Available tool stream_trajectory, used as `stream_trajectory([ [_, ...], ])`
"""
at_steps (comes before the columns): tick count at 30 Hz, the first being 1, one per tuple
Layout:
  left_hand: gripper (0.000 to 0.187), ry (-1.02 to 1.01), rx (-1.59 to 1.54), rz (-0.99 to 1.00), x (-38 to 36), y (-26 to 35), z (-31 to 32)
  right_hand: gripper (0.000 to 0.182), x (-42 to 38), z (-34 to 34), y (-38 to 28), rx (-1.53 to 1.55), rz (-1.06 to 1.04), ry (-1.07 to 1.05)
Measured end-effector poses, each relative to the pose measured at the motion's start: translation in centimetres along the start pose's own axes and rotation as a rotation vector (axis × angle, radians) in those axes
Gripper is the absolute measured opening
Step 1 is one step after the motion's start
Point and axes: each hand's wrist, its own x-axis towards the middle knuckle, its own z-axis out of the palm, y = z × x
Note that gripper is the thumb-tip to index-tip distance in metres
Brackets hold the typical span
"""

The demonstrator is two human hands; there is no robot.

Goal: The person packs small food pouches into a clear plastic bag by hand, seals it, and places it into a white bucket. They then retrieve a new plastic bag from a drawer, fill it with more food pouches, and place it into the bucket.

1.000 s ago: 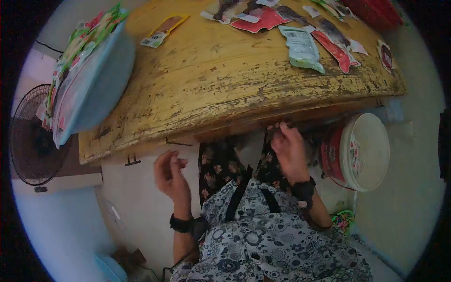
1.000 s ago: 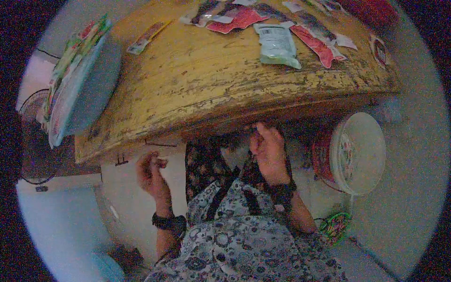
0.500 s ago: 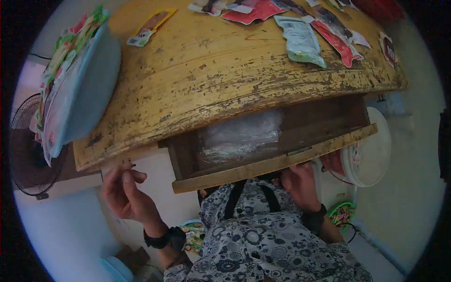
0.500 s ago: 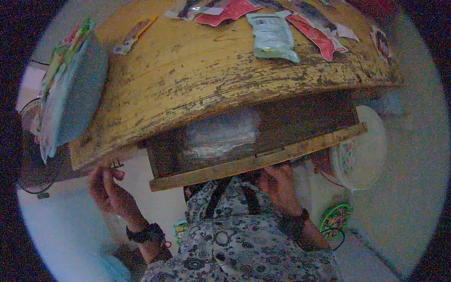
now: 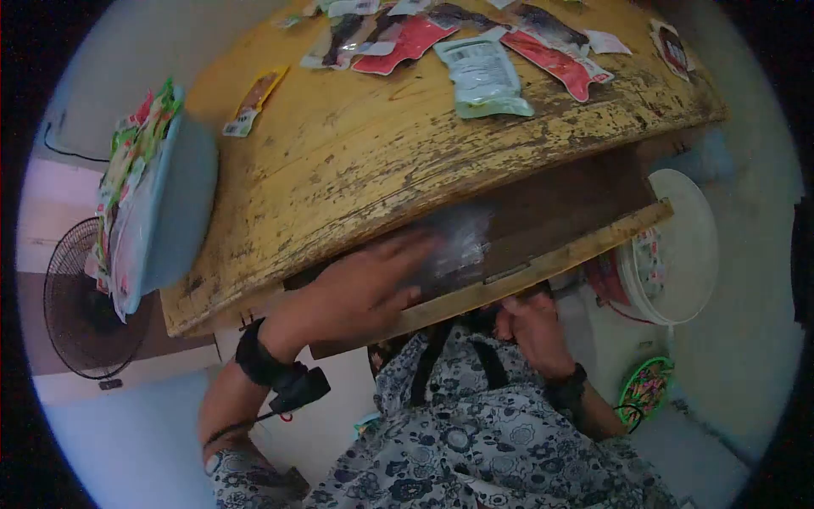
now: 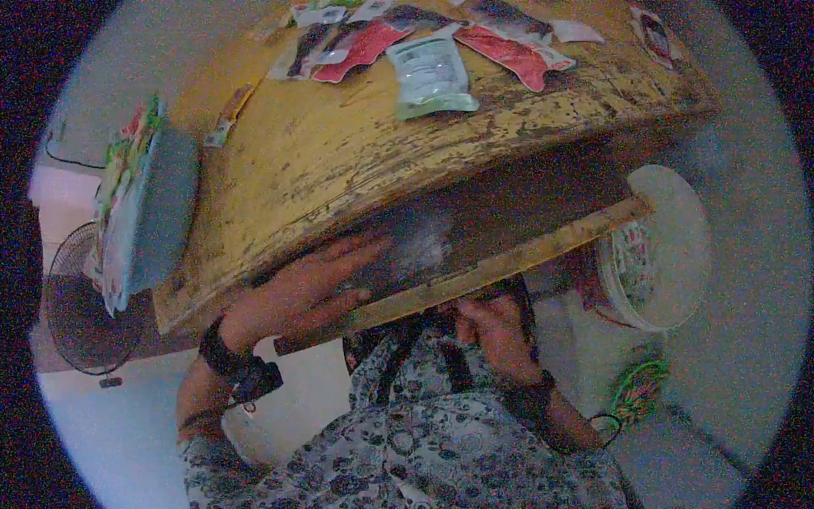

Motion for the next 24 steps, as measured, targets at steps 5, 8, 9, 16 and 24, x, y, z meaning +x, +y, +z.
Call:
stream_trajectory([
  [5, 0.077, -0.272, 0.041, -0.384, 1.2, -1.8, 1.0, 0.02, 0.0, 0.0, 0.2, 0.016, 0.017, -0.021],
  [8, 0.087, -0.088, 0.068, -0.208, 1.6, -1.9, 1.4, 0.017, 0.5, -0.9, 0.7, -0.076, 0.032, -0.071],
  [9, 0.088, -0.047, 0.106, -0.15, 2.0, -1.9, 1.4, 0.017, 0.5, -0.9, 0.4, -0.061, 0.015, -0.088],
  [16, 0.071, -0.093, 0.585, 0.218, 6.0, -3.3, 3.1, 0.016, 0.6, -1.3, 0.0, -0.147, 0.041, -0.115],
  [24, 0.058, -0.132, 0.177, 0.06, 7.2, -2.6, 3.3, 0.018, 0.3, -1.0, -0.7, -0.102, 0.028, -0.141],
])
